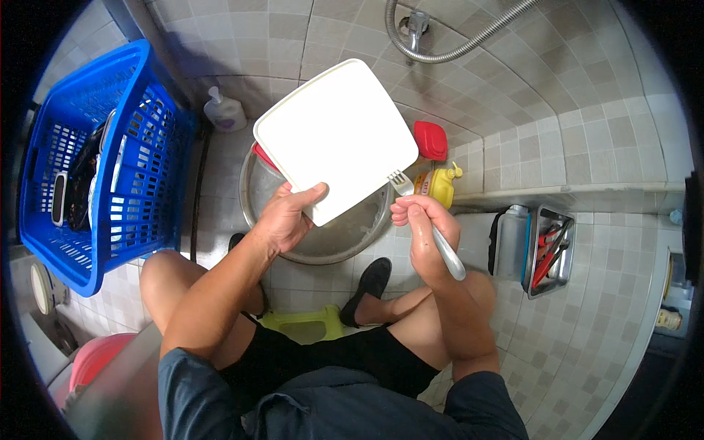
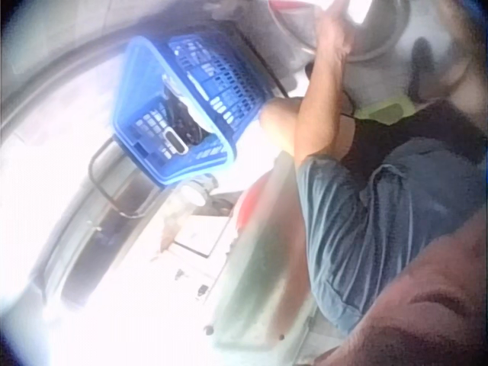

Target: The person washes a white tray, a plastic container, and a metal fork in a basin of soapy water by hand and with a red sponge, then places them on the floor or in a blue basket.

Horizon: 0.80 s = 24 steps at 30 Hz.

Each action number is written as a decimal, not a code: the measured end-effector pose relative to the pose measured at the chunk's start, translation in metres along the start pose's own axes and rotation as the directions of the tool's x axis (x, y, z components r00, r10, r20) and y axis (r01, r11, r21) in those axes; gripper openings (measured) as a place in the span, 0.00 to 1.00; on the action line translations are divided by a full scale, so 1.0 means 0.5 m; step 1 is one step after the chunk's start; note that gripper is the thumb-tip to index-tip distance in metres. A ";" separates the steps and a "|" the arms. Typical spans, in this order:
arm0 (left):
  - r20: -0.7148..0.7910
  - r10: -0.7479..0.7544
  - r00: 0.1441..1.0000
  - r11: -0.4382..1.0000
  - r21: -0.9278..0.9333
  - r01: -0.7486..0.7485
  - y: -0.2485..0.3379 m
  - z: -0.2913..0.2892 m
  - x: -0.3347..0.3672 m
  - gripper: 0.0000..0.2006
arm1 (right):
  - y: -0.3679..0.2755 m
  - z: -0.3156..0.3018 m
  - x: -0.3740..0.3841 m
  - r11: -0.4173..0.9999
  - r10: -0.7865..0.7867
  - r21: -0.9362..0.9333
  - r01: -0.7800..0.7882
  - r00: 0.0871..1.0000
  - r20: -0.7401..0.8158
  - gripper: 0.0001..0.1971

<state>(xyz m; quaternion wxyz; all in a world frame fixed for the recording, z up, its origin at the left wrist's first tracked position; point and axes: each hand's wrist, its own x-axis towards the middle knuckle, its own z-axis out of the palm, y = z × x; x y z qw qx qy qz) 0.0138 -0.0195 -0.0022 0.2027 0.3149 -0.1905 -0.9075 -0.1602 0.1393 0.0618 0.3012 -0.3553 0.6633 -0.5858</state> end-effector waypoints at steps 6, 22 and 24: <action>-0.007 -0.012 1.000 1.000 0.020 0.012 -0.014 -0.002 0.001 0.20 | -0.008 0.025 -0.019 0.999 0.037 0.016 -0.038 0.997 0.072 0.12; 0.035 0.054 0.998 0.997 -0.056 -0.052 -0.032 -0.011 0.019 0.17 | 0.041 0.087 -0.073 1.000 -0.007 -0.004 0.008 0.989 0.148 0.09; 0.025 0.053 0.998 0.998 -0.033 -0.052 -0.032 -0.005 0.017 0.17 | 0.049 0.071 -0.054 0.997 -0.051 -0.058 0.056 0.996 0.075 0.09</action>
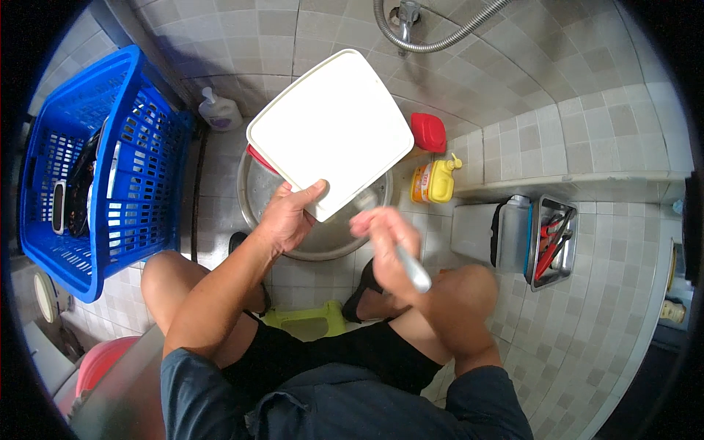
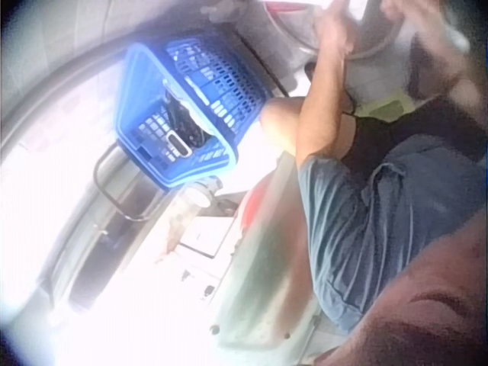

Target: The person washes a white tray, a plastic container, and a metal fork in a basin of soapy water by hand and with a red sponge, then places them on the floor or in a blue basket.

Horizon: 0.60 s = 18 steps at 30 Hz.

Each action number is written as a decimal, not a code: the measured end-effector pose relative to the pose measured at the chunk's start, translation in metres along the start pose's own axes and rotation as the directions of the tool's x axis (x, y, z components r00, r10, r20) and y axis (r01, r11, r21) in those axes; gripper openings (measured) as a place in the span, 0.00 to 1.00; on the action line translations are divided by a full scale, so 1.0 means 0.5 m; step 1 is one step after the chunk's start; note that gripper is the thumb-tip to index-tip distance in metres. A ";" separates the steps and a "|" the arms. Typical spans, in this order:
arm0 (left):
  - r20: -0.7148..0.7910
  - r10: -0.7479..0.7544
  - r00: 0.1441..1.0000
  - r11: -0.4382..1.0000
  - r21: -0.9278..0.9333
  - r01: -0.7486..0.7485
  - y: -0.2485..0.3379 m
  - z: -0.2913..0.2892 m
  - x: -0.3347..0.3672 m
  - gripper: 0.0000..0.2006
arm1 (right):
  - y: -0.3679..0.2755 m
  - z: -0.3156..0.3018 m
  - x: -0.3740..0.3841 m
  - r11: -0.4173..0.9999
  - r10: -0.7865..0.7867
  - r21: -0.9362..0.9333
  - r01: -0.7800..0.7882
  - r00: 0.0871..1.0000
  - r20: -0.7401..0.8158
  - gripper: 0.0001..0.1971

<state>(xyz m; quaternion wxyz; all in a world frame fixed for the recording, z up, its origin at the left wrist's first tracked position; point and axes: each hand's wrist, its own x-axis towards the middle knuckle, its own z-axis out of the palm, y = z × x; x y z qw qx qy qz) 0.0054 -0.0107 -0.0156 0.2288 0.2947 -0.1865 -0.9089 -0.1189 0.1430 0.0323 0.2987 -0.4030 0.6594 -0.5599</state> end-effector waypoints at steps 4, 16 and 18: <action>-0.042 -0.079 0.996 0.996 0.030 0.080 0.005 0.015 -0.013 0.17 | -0.011 -0.061 0.086 0.998 0.064 0.018 -0.062 0.989 -0.131 0.12; -0.038 -0.069 0.997 0.997 0.021 0.070 0.010 0.014 -0.002 0.19 | 0.001 -0.072 0.081 0.975 0.103 0.207 -0.085 0.992 -0.078 0.11; -0.060 -0.070 0.996 0.998 0.006 0.070 0.012 0.006 -0.001 0.19 | -0.012 -0.017 0.026 0.961 0.155 0.220 -0.168 0.985 0.076 0.11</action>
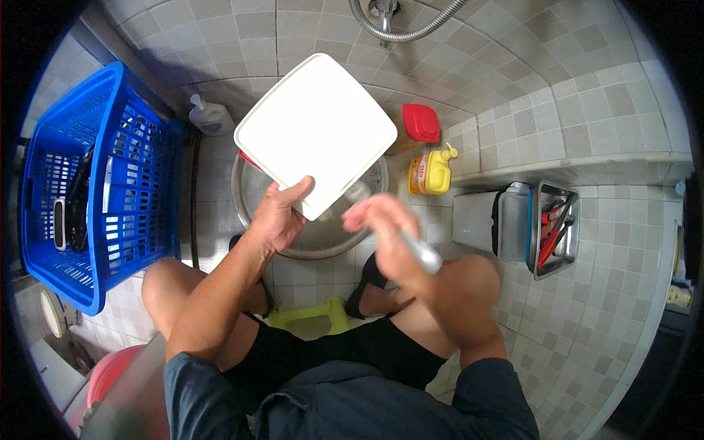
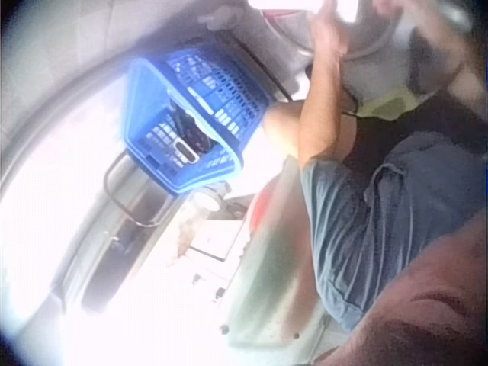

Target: The person washes a white tray, a plastic container, and a metal fork in a basin of soapy water by hand and with a red sponge, then places them on the floor or in a blue basket.

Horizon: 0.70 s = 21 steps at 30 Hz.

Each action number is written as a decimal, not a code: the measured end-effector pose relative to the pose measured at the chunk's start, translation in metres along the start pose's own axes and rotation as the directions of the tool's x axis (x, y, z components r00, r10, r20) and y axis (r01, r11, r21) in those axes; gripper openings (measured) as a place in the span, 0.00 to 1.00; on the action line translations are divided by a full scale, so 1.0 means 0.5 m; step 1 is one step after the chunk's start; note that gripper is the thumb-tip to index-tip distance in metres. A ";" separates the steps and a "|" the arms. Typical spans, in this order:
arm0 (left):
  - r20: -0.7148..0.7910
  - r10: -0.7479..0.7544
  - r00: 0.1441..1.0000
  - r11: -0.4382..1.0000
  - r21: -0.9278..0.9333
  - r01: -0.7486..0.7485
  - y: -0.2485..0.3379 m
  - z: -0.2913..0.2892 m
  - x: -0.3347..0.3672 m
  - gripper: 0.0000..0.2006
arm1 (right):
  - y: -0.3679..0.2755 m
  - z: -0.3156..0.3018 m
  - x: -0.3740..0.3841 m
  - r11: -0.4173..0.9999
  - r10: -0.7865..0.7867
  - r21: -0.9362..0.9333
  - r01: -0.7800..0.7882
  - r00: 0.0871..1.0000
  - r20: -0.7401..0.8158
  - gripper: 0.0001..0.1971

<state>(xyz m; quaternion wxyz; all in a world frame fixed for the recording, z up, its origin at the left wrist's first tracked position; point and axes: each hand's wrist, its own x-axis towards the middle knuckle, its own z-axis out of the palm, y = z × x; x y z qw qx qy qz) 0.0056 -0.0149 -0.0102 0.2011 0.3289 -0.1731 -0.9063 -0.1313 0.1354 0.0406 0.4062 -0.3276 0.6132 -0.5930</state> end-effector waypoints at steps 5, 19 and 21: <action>0.006 0.033 0.999 0.999 -0.018 -0.033 -0.010 -0.011 0.013 0.20 | -0.006 0.033 -0.026 0.999 0.047 -0.020 -0.046 0.998 0.034 0.12; 0.034 0.128 0.991 0.958 0.253 -0.132 -0.028 -0.035 0.022 0.12 | -0.004 -0.032 0.029 0.985 0.098 -0.156 -0.079 0.989 0.115 0.11; 0.041 0.143 0.989 0.953 0.264 -0.148 -0.029 -0.028 0.023 0.10 | 0.004 -0.030 0.026 0.982 0.029 -0.190 -0.022 0.999 0.035 0.12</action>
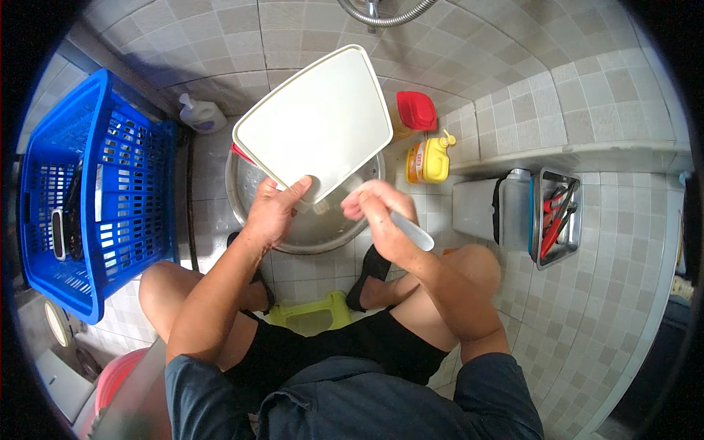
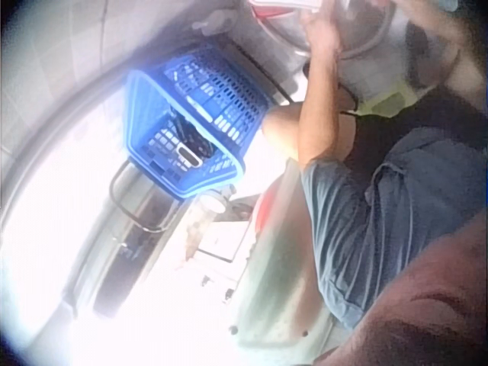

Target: The person washes a white tray, a plastic container, and a metal fork in a basin of soapy water by hand and with a red sponge, then places them on the floor or in a blue basket.

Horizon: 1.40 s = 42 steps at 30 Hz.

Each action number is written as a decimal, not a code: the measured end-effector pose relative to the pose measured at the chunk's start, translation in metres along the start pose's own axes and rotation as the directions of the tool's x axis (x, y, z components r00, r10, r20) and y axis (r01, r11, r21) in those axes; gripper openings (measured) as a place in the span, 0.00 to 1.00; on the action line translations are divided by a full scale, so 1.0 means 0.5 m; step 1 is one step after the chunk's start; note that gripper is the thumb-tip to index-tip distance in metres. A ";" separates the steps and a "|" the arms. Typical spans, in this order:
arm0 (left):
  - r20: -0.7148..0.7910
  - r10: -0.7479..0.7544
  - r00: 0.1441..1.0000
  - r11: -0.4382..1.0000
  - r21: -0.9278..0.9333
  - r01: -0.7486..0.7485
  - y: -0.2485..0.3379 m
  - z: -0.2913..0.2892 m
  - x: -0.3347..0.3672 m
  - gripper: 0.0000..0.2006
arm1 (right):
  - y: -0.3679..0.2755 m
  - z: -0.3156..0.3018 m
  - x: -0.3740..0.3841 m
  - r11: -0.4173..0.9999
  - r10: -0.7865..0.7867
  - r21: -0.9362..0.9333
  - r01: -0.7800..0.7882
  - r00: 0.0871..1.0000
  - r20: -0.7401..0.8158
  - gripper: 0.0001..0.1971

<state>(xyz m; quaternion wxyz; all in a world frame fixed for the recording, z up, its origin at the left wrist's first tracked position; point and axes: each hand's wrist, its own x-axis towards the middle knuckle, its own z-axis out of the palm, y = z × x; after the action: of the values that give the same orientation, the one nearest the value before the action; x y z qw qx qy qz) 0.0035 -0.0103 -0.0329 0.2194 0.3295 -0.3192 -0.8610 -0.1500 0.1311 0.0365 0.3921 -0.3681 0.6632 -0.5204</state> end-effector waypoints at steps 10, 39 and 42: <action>-0.099 -0.059 0.993 0.995 -0.086 0.051 0.005 0.005 0.001 0.13 | 0.022 0.030 -0.019 0.965 0.032 0.256 -0.059 0.994 0.106 0.12; -0.067 -0.169 0.983 0.977 -0.146 0.158 0.024 0.004 0.006 0.22 | 0.046 -0.132 0.113 0.931 0.086 0.364 0.004 0.969 -0.232 0.13; -0.024 -0.175 0.984 0.974 -0.151 0.169 0.030 -0.005 0.012 0.23 | 0.032 -0.146 0.107 0.917 0.166 0.390 -0.080 0.967 -0.193 0.12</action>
<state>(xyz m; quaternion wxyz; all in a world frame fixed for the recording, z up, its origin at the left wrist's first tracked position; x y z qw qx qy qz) 0.0038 -0.0255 -0.0266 0.1739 0.3545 -0.2204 -0.8919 -0.2399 0.1156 0.0244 0.4114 -0.1825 0.6117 -0.6506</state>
